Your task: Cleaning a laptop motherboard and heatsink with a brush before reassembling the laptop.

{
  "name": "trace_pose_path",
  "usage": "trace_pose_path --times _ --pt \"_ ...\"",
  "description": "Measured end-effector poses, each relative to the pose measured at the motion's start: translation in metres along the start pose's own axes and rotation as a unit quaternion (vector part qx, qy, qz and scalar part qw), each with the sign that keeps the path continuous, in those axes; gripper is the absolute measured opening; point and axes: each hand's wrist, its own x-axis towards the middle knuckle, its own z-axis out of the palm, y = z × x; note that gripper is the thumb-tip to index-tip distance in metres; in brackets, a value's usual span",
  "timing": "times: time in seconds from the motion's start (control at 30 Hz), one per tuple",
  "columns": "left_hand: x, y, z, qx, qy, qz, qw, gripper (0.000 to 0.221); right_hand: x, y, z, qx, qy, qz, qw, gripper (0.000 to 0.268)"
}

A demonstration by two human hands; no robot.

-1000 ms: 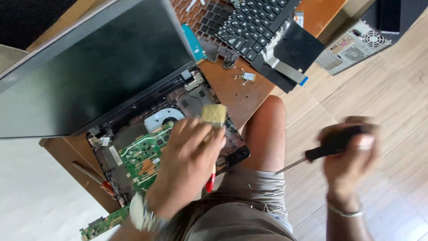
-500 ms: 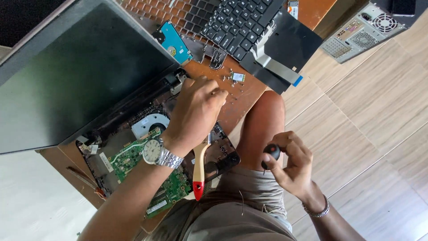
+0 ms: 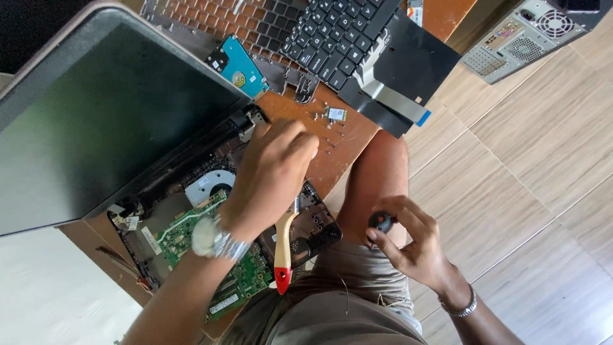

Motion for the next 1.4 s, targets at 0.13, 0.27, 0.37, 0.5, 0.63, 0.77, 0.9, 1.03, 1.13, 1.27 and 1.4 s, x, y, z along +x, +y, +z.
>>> trace_pose_path --times 0.13,0.27,0.37,0.5,0.63,0.77,0.9,1.03,1.13,1.27,1.4 --pt "-0.019 0.017 -0.071 -0.301 0.0 -0.088 0.949 0.005 -0.003 -0.001 -0.014 0.012 -0.09 0.024 0.996 0.039" --pt "-0.09 0.03 -0.113 -0.492 0.046 -0.264 0.828 0.013 0.0 -0.008 -0.03 0.053 -0.107 0.052 0.992 0.041" --pt "-0.152 0.044 -0.112 -0.59 0.14 -0.334 0.722 0.02 0.009 -0.025 -0.048 0.142 -0.085 0.078 0.983 0.036" --pt "-0.212 0.065 -0.098 -0.586 0.235 -0.303 0.714 0.017 0.015 -0.051 -0.057 0.271 -0.065 0.04 0.96 0.041" --pt "-0.234 0.083 -0.079 -0.627 0.306 -0.31 0.646 0.042 0.01 -0.072 -0.053 0.337 -0.045 0.031 0.94 0.052" --pt "-0.218 0.093 -0.071 -0.679 0.401 -0.23 0.57 0.02 -0.005 -0.087 -0.033 0.393 0.08 0.025 0.916 0.064" --pt "-0.23 0.1 -0.061 -0.765 0.421 -0.251 0.418 0.027 -0.012 -0.168 0.011 0.247 0.216 0.167 0.93 0.063" --pt "-0.228 0.097 -0.056 -0.817 0.434 -0.263 0.276 0.021 -0.021 -0.133 -0.003 0.281 0.092 0.061 0.953 0.055" --pt "-0.236 0.098 -0.05 -0.829 0.424 -0.255 0.26 0.017 0.024 -0.157 -0.03 0.517 -0.089 0.276 0.806 0.053" --pt "-0.245 0.097 -0.041 -0.832 0.412 -0.295 0.226 0.015 0.045 -0.157 -0.034 0.724 -0.285 0.364 0.512 0.06" --pt "-0.233 0.093 -0.056 -0.847 0.403 -0.235 0.254 0.011 0.029 -0.143 -0.031 0.715 -0.216 0.31 0.588 0.058"
